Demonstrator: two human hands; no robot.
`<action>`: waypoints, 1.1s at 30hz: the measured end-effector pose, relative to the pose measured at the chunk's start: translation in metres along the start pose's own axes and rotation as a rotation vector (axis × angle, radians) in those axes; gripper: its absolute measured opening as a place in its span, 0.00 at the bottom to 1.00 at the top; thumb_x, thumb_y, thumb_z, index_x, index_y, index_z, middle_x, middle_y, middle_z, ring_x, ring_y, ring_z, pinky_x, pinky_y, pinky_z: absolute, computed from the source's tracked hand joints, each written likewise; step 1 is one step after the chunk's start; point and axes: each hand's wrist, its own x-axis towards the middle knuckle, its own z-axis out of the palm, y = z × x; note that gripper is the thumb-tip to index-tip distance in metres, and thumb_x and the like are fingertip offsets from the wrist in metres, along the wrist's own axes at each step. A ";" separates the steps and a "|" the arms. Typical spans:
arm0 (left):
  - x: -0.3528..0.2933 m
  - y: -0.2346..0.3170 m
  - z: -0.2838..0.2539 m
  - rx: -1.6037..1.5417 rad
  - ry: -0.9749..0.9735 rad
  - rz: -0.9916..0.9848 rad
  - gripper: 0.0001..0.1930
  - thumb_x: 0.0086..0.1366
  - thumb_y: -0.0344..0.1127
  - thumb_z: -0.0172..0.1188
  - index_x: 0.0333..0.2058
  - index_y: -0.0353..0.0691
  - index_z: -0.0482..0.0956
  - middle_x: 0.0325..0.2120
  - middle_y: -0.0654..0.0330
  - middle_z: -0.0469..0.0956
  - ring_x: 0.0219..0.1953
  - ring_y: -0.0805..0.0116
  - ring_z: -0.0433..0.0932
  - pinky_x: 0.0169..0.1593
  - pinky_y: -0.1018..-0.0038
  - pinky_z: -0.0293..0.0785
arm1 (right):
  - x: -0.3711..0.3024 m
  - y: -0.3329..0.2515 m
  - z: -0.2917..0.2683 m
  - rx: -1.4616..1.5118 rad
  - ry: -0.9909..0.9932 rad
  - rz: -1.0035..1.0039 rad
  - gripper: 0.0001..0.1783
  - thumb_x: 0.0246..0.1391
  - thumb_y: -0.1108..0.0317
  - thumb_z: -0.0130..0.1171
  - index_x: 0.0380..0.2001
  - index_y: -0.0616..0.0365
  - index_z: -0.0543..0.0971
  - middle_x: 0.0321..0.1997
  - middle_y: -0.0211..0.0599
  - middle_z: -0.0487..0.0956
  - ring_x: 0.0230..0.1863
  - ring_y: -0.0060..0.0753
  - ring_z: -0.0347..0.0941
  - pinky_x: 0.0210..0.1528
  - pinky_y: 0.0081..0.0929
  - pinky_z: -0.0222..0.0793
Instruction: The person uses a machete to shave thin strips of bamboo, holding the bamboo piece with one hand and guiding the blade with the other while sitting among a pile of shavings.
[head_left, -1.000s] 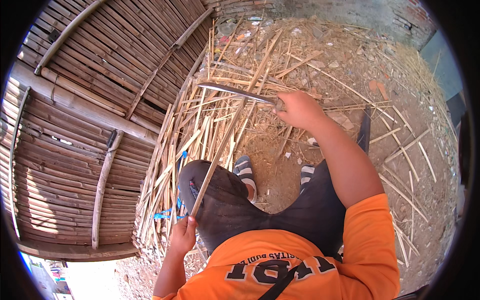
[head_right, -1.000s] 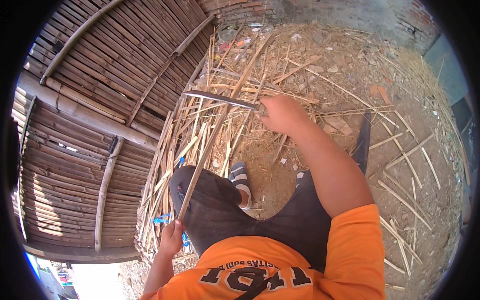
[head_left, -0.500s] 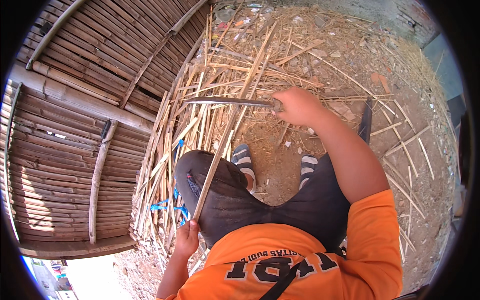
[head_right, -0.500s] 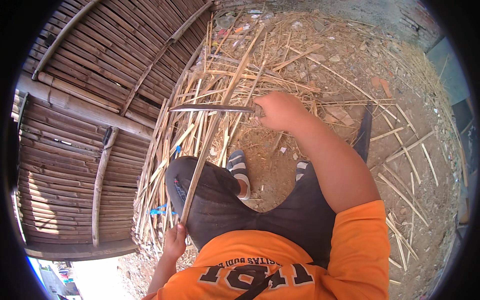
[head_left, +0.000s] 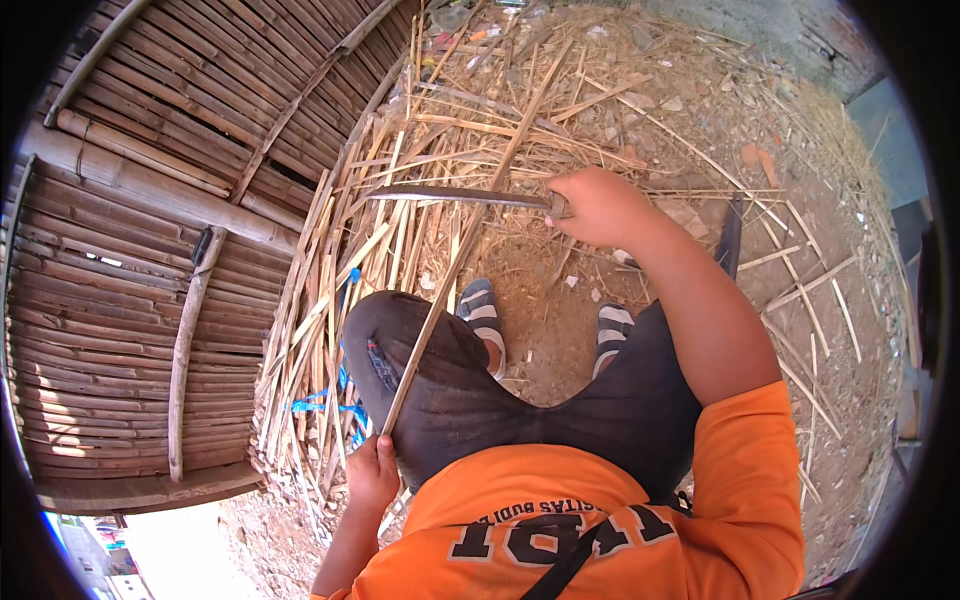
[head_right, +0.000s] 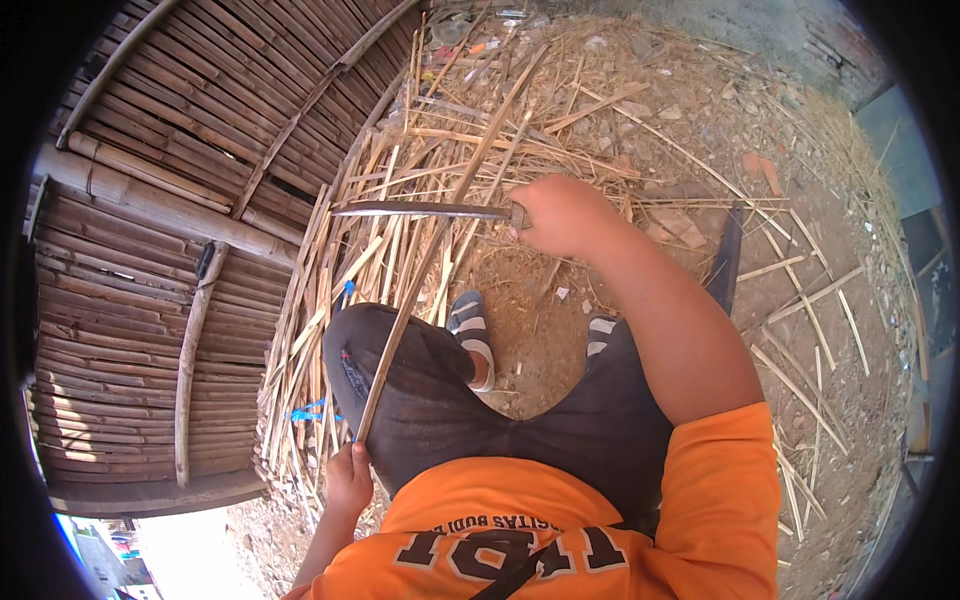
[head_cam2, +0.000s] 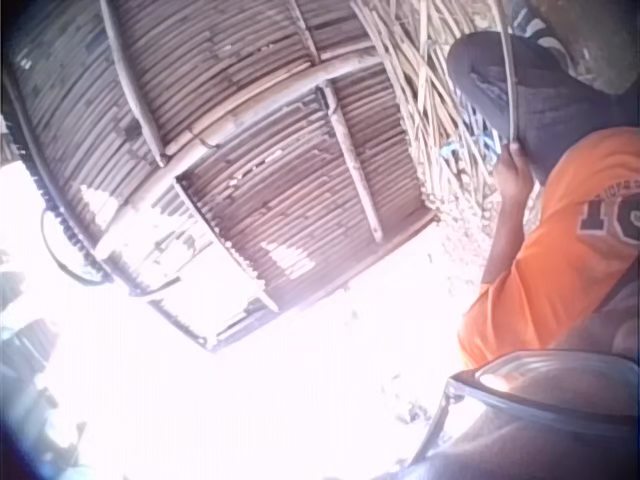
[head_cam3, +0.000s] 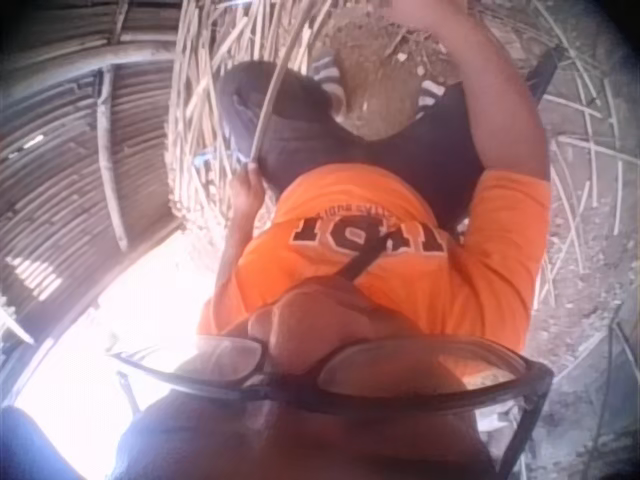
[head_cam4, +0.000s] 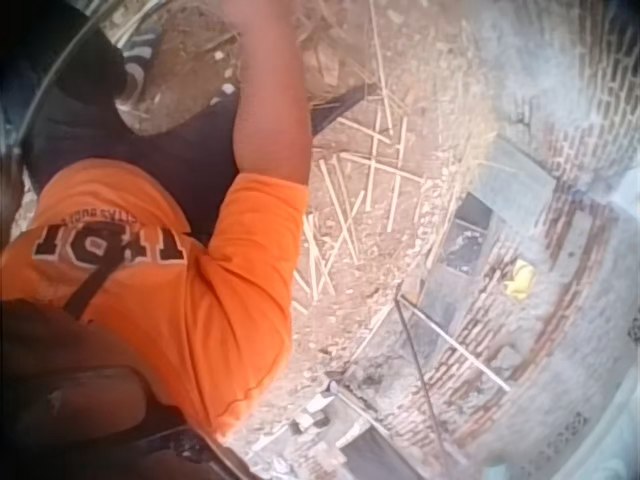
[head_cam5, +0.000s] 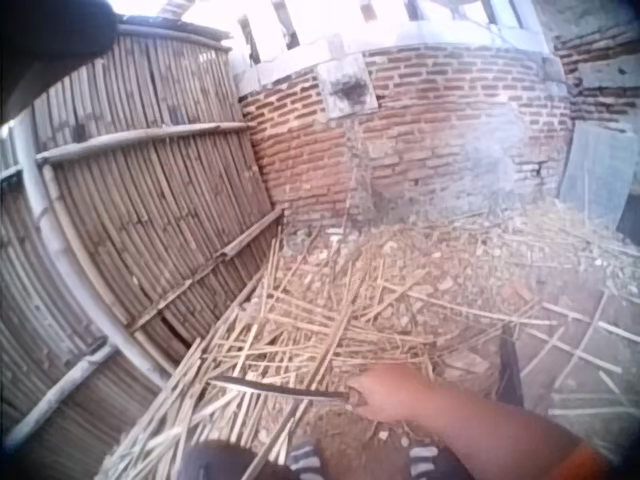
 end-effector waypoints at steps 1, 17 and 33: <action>0.001 0.000 -0.001 -0.020 -0.006 0.006 0.26 0.76 0.49 0.46 0.26 0.33 0.75 0.17 0.46 0.74 0.21 0.47 0.76 0.27 0.58 0.69 | -0.001 -0.007 -0.001 -0.021 -0.032 -0.001 0.14 0.51 0.60 0.67 0.40 0.52 0.81 0.34 0.46 0.82 0.43 0.52 0.80 0.44 0.49 0.76; 0.010 -0.007 -0.015 -0.139 -0.134 -0.033 0.27 0.76 0.51 0.45 0.28 0.32 0.76 0.17 0.47 0.74 0.22 0.52 0.76 0.29 0.60 0.69 | -0.004 -0.024 -0.010 -0.055 -0.120 -0.024 0.18 0.53 0.55 0.66 0.42 0.54 0.81 0.38 0.48 0.83 0.44 0.54 0.80 0.46 0.50 0.76; 0.008 -0.022 -0.003 -0.122 -0.051 0.077 0.26 0.76 0.49 0.46 0.25 0.33 0.73 0.15 0.48 0.71 0.18 0.51 0.73 0.25 0.60 0.66 | -0.003 -0.006 -0.009 -0.035 -0.069 -0.096 0.19 0.51 0.55 0.68 0.42 0.54 0.81 0.34 0.48 0.82 0.42 0.55 0.79 0.44 0.50 0.74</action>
